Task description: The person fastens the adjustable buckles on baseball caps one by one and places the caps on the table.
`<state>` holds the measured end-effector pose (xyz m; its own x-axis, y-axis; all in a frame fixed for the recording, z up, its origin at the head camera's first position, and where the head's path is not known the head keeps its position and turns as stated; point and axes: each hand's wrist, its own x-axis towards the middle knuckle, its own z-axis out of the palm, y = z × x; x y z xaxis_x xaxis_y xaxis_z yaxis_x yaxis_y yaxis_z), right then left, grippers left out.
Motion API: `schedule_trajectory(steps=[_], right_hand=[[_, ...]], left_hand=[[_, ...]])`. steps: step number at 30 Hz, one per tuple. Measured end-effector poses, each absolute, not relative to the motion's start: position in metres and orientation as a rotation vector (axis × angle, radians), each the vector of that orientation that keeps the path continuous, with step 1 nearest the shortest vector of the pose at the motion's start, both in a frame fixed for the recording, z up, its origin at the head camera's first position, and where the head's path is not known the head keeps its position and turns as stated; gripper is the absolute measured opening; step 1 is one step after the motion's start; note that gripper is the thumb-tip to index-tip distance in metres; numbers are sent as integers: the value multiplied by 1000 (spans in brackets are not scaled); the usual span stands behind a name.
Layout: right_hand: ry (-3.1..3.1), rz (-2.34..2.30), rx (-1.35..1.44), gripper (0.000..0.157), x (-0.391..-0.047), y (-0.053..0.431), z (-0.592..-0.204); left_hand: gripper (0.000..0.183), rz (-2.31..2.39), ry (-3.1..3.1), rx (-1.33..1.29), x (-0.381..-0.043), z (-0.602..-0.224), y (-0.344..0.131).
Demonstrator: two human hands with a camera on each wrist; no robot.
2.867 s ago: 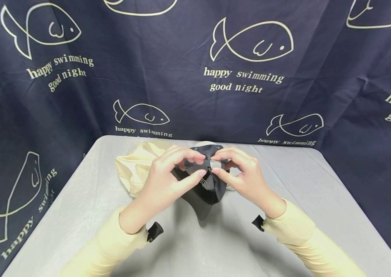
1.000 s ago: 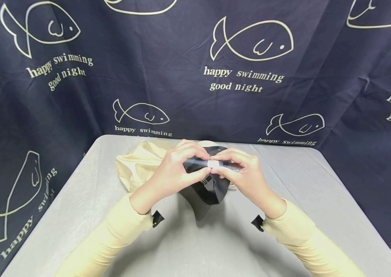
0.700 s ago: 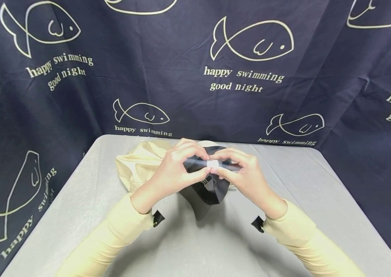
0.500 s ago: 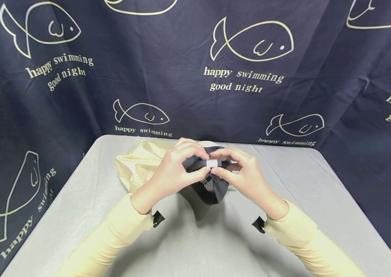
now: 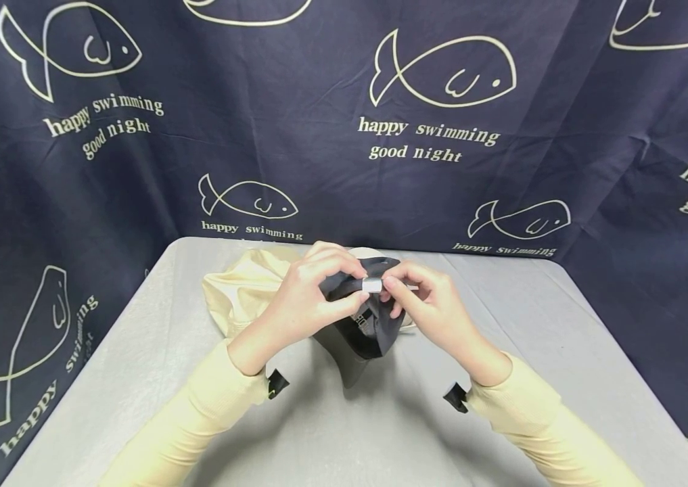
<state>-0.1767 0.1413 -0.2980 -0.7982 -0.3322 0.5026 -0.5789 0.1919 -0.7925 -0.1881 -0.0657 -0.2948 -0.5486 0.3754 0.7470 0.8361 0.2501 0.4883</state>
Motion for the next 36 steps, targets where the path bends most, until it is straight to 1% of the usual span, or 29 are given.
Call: schedule_trajectory(steps=[20,36], right_hand=[[-2363,1811,796,14,-178,143,-296],[-2346,1756,819,10,-182,151,-300]], left_hand=[[16,-1231,-2050,-1113,-190,-295,-67],[14,-1225,-2082,-1118,-194,-295,-74]])
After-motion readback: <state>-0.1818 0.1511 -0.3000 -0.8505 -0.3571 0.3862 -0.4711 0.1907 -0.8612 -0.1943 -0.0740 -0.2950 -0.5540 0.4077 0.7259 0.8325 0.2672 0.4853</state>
